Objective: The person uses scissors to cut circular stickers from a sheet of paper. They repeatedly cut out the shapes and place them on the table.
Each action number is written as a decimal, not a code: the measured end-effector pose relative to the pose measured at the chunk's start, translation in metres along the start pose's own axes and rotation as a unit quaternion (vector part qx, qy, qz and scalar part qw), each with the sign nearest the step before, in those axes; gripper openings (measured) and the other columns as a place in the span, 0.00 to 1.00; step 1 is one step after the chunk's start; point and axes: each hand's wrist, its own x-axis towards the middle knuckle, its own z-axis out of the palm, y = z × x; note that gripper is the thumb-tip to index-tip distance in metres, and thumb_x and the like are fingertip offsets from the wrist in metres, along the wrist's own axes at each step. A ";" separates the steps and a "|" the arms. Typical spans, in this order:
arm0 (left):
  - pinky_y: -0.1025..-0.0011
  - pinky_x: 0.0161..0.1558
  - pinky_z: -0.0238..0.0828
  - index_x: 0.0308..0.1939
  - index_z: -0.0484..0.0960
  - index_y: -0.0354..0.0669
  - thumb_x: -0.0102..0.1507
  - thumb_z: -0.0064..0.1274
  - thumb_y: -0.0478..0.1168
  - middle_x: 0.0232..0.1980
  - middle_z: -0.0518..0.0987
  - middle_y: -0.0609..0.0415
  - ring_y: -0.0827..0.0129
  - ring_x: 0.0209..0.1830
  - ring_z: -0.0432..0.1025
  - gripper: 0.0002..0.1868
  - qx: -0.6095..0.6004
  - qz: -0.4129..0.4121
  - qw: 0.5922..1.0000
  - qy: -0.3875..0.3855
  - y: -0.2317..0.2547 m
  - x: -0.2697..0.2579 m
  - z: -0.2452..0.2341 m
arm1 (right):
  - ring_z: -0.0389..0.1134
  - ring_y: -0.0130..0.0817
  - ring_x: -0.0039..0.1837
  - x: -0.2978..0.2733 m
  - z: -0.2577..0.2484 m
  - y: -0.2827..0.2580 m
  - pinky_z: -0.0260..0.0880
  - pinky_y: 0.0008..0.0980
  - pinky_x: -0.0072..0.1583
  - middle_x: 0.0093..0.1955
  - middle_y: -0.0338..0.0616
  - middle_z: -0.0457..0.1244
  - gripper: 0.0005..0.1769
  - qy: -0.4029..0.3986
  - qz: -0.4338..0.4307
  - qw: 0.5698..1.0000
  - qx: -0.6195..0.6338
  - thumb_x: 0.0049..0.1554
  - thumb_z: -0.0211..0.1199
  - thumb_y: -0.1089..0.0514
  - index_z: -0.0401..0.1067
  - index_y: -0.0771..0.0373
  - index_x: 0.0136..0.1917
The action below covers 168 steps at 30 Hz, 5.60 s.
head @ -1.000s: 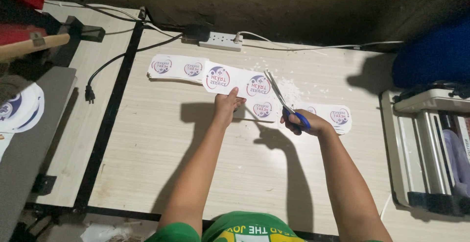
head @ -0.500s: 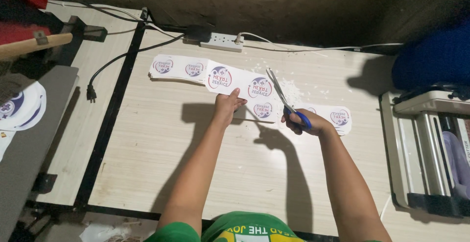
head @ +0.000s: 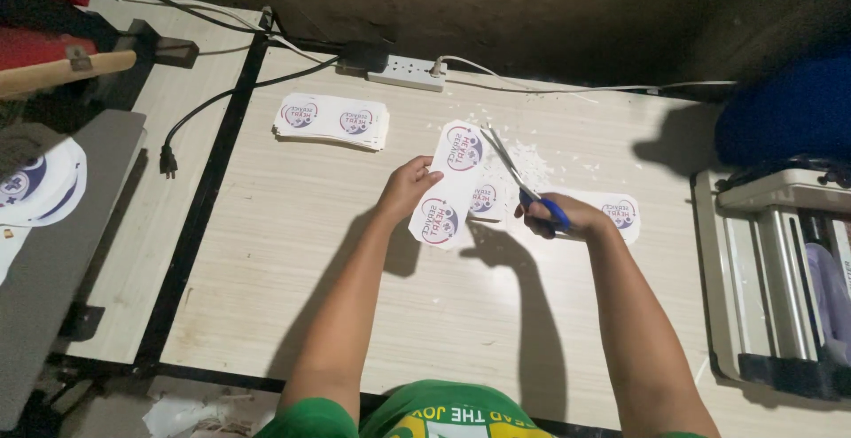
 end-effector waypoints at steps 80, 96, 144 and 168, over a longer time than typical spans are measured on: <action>0.58 0.50 0.74 0.46 0.86 0.49 0.63 0.56 0.39 0.48 0.83 0.51 0.55 0.47 0.77 0.09 0.386 -0.056 0.888 0.244 -0.140 0.005 -0.014 | 0.68 0.54 0.42 0.132 0.098 0.071 0.67 0.50 0.42 0.40 0.54 0.65 0.23 0.388 -0.138 0.810 -0.418 0.51 0.77 0.51 0.65 0.65 0.42; 0.66 0.39 0.78 0.55 0.83 0.37 0.66 0.58 0.38 0.42 0.86 0.41 0.60 0.40 0.80 0.14 0.309 0.100 0.898 0.296 -0.206 0.044 0.014 | 0.72 0.41 0.40 0.119 0.080 0.046 0.71 0.40 0.41 0.39 0.53 0.67 0.24 0.325 -0.029 0.906 -0.271 0.52 0.75 0.48 0.69 0.65 0.52; 0.75 0.35 0.79 0.67 0.75 0.52 0.67 0.49 0.38 0.47 0.84 0.50 0.72 0.36 0.76 0.22 0.212 -0.032 0.969 0.121 -0.003 0.007 -0.061 | 0.68 0.30 0.36 0.087 -0.002 -0.018 0.68 0.29 0.40 0.37 0.44 0.68 0.25 0.199 0.036 0.966 -0.163 0.50 0.73 0.45 0.77 0.66 0.52; 0.77 0.40 0.74 0.49 0.80 0.32 0.70 0.50 0.38 0.42 0.85 0.52 0.76 0.38 0.77 0.11 -0.031 0.017 0.993 0.111 -0.009 0.025 -0.054 | 0.65 0.32 0.35 0.082 0.024 -0.051 0.64 0.30 0.37 0.33 0.42 0.63 0.57 0.008 -0.032 0.995 -0.096 0.40 0.67 0.19 0.69 0.73 0.58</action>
